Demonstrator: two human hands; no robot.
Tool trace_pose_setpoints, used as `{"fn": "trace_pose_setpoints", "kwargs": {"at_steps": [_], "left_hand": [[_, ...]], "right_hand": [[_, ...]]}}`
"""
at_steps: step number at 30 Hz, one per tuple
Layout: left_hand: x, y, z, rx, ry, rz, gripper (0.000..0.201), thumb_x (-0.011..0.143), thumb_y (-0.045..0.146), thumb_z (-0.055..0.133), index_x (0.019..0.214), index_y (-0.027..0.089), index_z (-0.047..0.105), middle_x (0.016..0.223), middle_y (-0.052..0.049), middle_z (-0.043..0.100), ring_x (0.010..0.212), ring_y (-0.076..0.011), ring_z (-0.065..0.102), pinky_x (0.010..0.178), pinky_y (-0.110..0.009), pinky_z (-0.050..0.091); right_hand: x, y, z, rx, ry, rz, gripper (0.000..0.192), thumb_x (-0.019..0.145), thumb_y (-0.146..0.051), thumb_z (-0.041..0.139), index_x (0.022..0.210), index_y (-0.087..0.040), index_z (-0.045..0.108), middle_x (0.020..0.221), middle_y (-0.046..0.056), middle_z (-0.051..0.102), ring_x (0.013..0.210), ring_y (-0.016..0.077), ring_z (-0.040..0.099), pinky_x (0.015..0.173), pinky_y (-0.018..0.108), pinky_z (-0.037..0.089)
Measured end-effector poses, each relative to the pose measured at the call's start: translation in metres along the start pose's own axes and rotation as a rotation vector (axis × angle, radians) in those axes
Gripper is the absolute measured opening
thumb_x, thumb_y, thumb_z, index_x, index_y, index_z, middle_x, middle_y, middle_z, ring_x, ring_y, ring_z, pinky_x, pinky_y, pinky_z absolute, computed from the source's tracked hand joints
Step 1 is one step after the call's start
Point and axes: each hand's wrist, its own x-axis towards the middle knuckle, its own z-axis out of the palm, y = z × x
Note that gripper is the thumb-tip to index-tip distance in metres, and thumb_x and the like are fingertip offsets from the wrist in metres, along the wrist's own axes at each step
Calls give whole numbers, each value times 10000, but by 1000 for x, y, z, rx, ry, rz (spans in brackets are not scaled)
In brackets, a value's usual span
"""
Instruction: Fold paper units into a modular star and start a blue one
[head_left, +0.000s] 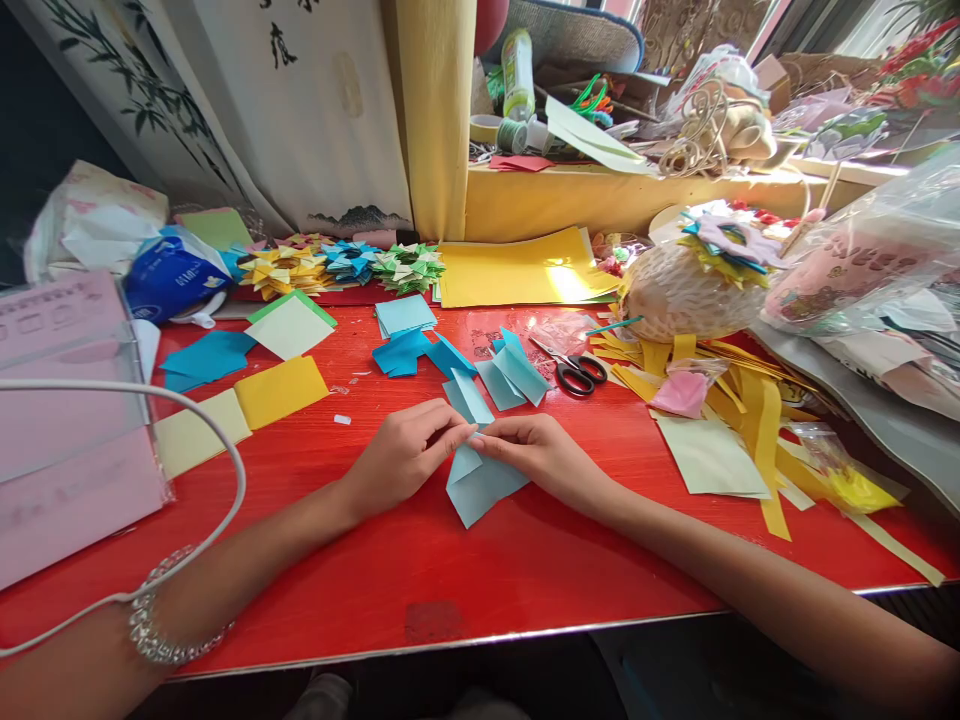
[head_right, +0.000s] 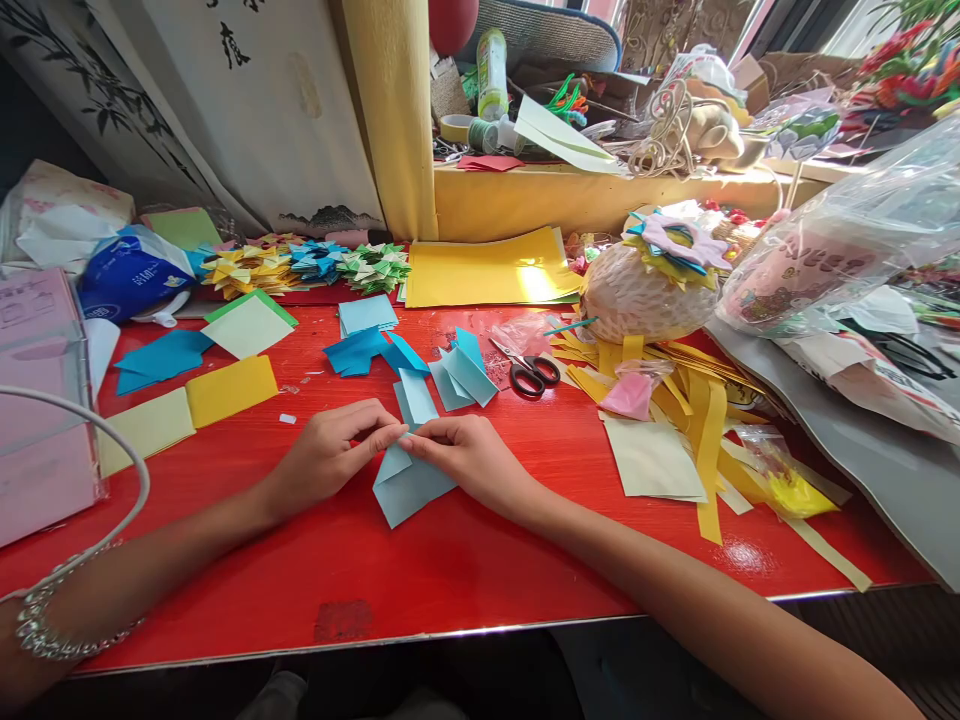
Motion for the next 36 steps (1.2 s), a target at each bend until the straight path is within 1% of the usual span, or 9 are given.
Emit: {"fn": "trace_pose_setpoints", "kwargs": {"at_steps": [6, 11, 18, 22, 28, 30, 32, 34, 36], "left_hand": [[1, 1, -2, -131, -10, -156, 327, 883, 359, 338, 690, 176, 528, 581, 32, 458, 556, -96, 436, 560, -204, 350], [2, 3, -4, -172, -49, -118, 236, 832, 353, 461, 747, 164, 574, 723, 11, 558, 674, -110, 491, 603, -200, 368], [2, 3, -4, -145, -3, -153, 254, 837, 352, 448, 703, 166, 558, 638, 32, 514, 607, -93, 450, 565, -193, 346], [3, -1, -4, -185, -3, -188, 263, 834, 376, 438, 717, 166, 544, 594, 40, 467, 548, -86, 425, 526, -197, 342], [5, -5, -2, -356, -163, -242, 233, 774, 394, 521, 741, 165, 541, 609, 48, 461, 506, -65, 417, 467, -178, 328], [5, -4, -2, -374, -165, -254, 237, 772, 399, 523, 743, 164, 542, 610, 46, 465, 502, -64, 419, 466, -179, 329], [4, -2, -2, -407, -104, -279, 238, 787, 400, 502, 754, 166, 532, 608, 46, 459, 495, -64, 420, 471, -182, 337], [4, 0, -3, -444, -14, -314, 236, 794, 400, 492, 751, 169, 512, 595, 51, 448, 483, -63, 415, 468, -182, 345], [4, 0, -3, -469, 28, -354, 235, 789, 400, 500, 739, 170, 497, 584, 53, 442, 473, -63, 417, 456, -180, 350]], "right_hand": [[-1, 0, 1, -27, -1, -32, 394, 797, -470, 480, 592, -133, 487, 581, -24, 276, 537, 74, 236, 463, 216, 182], [-2, 2, 1, -61, 2, -38, 395, 816, -460, 454, 592, -134, 459, 580, -26, 259, 541, 74, 224, 463, 215, 170], [-1, 2, -1, -70, -27, -29, 371, 841, -445, 421, 614, -152, 413, 585, -33, 259, 538, 75, 249, 460, 210, 187], [0, 2, -2, -15, 82, -10, 355, 818, -455, 458, 649, -145, 485, 594, -28, 351, 552, 80, 312, 474, 205, 231], [0, 3, -3, 94, 268, 19, 364, 750, -467, 555, 603, -149, 458, 585, -37, 372, 528, 72, 321, 455, 202, 237], [2, 2, -3, 207, 296, 35, 313, 743, -455, 571, 678, -160, 489, 608, -36, 424, 529, 77, 373, 466, 197, 285], [4, 0, -4, 378, 288, 44, 279, 745, -423, 584, 875, -190, 504, 696, -23, 513, 576, 97, 468, 518, 208, 371], [6, 0, -4, 521, 249, 45, 394, 734, -367, 615, 1051, -220, 434, 792, -5, 567, 654, 122, 540, 592, 238, 432], [8, 0, -3, 567, 205, 25, 433, 719, -302, 640, 1076, -211, 411, 828, 7, 579, 703, 128, 558, 637, 249, 448]]}}
